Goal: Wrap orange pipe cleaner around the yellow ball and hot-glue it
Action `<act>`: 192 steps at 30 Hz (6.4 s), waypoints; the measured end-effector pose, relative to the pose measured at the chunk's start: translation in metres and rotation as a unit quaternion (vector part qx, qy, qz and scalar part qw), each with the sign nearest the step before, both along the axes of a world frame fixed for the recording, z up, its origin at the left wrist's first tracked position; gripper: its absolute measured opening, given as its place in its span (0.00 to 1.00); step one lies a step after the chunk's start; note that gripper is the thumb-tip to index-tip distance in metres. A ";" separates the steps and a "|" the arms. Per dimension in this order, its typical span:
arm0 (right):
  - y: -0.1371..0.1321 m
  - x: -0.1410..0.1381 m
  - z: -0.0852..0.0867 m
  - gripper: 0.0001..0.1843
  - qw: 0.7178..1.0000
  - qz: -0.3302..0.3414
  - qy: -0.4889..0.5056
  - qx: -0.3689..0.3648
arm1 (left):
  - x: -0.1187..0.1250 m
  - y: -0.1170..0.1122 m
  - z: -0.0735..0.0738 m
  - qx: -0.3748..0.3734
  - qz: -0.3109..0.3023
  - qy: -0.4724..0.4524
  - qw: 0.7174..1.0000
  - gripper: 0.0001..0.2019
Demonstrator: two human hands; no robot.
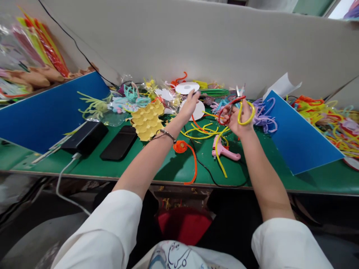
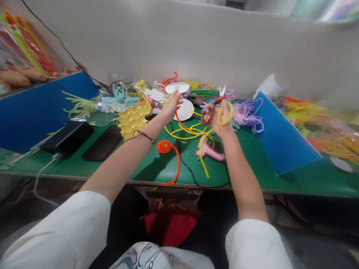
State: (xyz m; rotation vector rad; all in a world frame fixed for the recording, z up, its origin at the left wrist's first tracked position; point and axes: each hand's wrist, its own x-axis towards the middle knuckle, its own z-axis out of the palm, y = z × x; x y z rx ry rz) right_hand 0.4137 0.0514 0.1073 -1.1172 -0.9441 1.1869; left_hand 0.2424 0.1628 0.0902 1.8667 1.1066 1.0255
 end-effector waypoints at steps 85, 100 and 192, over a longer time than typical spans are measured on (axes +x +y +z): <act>-0.066 -0.075 -0.008 0.26 0.981 -0.005 -0.059 0.183 | -0.048 -0.084 0.045 -0.082 -0.099 -0.273 0.953 0.26; -0.059 -0.063 -0.025 0.18 0.762 -0.192 -0.606 0.124 | -0.027 -0.115 0.052 0.029 -0.048 -0.165 0.985 0.22; -0.083 -0.095 -0.026 0.12 0.842 -0.213 -0.279 0.410 | -0.012 -0.091 0.028 -0.160 -0.011 -0.411 0.897 0.18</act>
